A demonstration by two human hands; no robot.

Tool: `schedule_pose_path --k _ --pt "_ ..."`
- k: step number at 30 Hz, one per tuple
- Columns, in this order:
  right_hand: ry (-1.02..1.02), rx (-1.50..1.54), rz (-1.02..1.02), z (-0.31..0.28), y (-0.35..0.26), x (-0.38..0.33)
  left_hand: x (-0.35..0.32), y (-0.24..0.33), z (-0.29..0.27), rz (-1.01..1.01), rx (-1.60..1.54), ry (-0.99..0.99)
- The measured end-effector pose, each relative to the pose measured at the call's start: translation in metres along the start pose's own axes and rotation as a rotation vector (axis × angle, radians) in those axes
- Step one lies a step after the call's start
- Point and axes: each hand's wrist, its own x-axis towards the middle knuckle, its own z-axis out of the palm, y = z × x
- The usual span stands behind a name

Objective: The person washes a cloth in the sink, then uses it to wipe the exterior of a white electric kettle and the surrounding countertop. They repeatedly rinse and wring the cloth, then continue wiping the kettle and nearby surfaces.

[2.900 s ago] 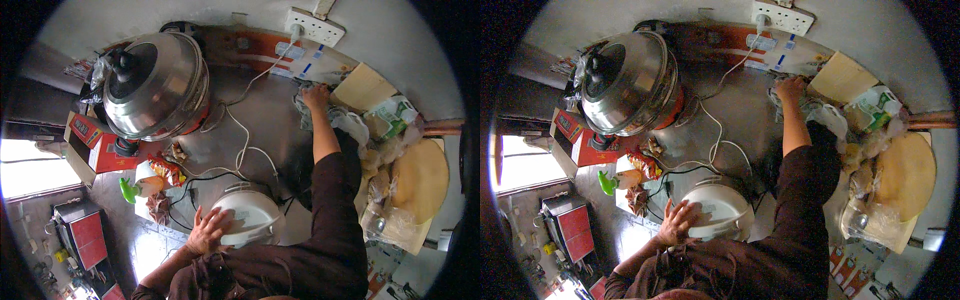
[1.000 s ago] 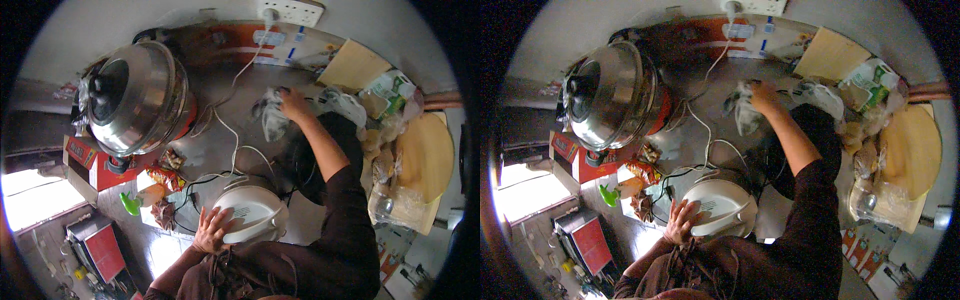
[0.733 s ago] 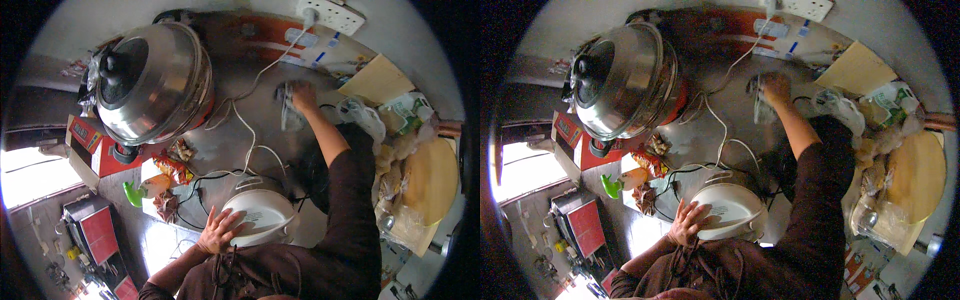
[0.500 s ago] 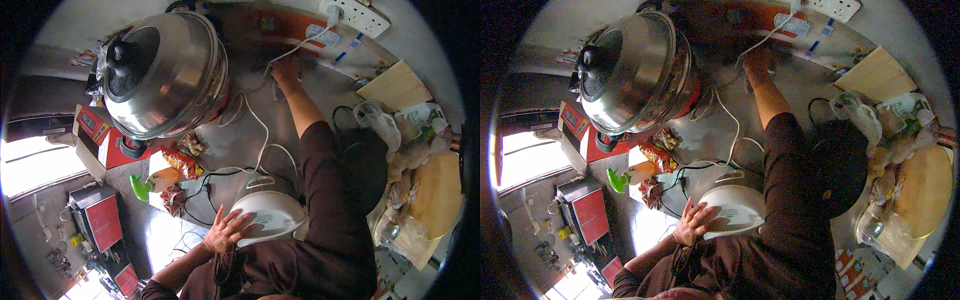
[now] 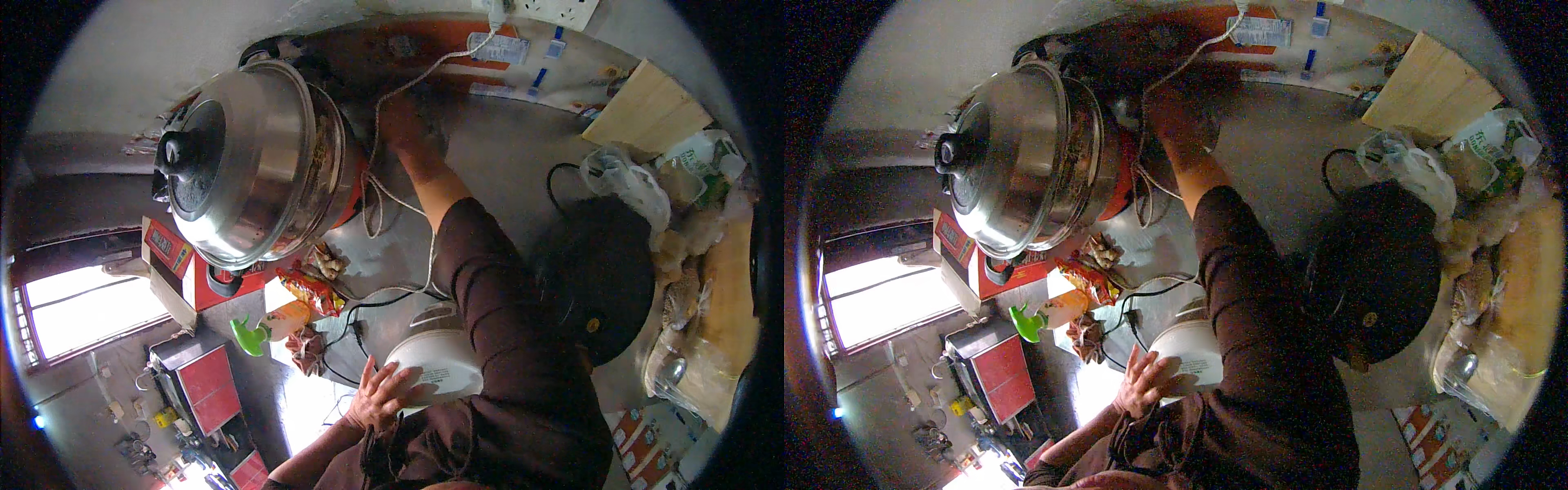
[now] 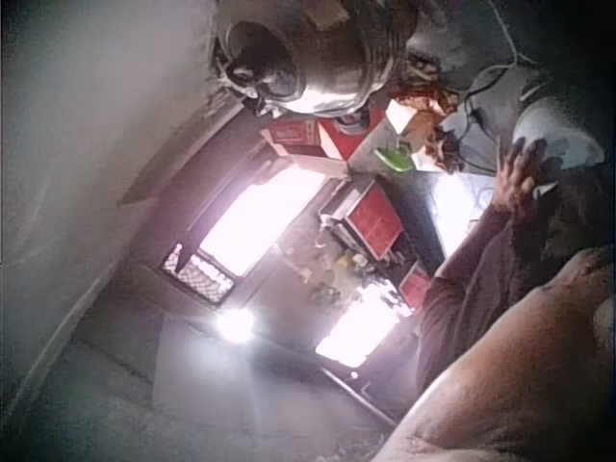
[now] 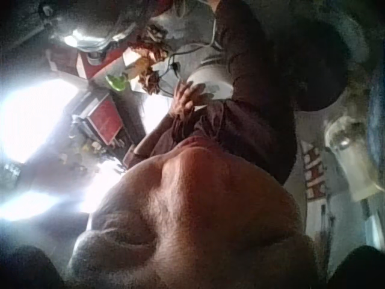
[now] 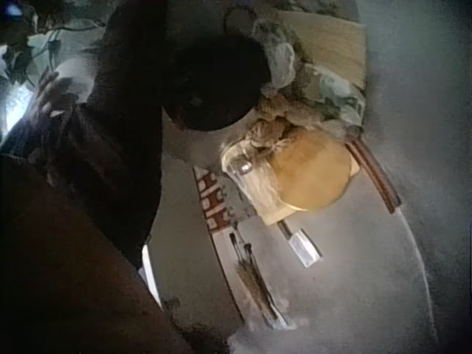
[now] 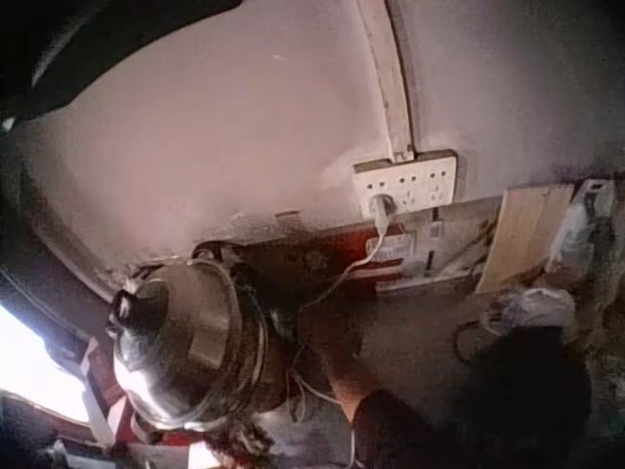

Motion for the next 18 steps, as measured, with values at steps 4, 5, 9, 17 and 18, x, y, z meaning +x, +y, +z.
schedule_pose_path --k 4,5,9,17,18 --pt "0.081 0.001 -0.266 0.025 0.001 -0.014 0.0 -0.004 0.008 0.015 0.016 0.07" --pt "0.042 -0.051 -0.307 0.027 0.005 -0.02 -0.002 -0.002 0.004 -0.001 0.053 -0.031" --pt "0.078 0.182 -0.516 0.011 -0.004 -0.038 -0.003 -0.003 0.001 0.022 0.069 -0.034" --pt "-0.601 -0.228 -0.631 -0.071 0.031 -0.157 0.009 0.005 -0.008 0.014 0.022 -0.013" --pt "-0.608 -0.118 -0.617 -0.08 0.042 -0.175 0.009 0.005 -0.007 0.022 0.054 -0.011"
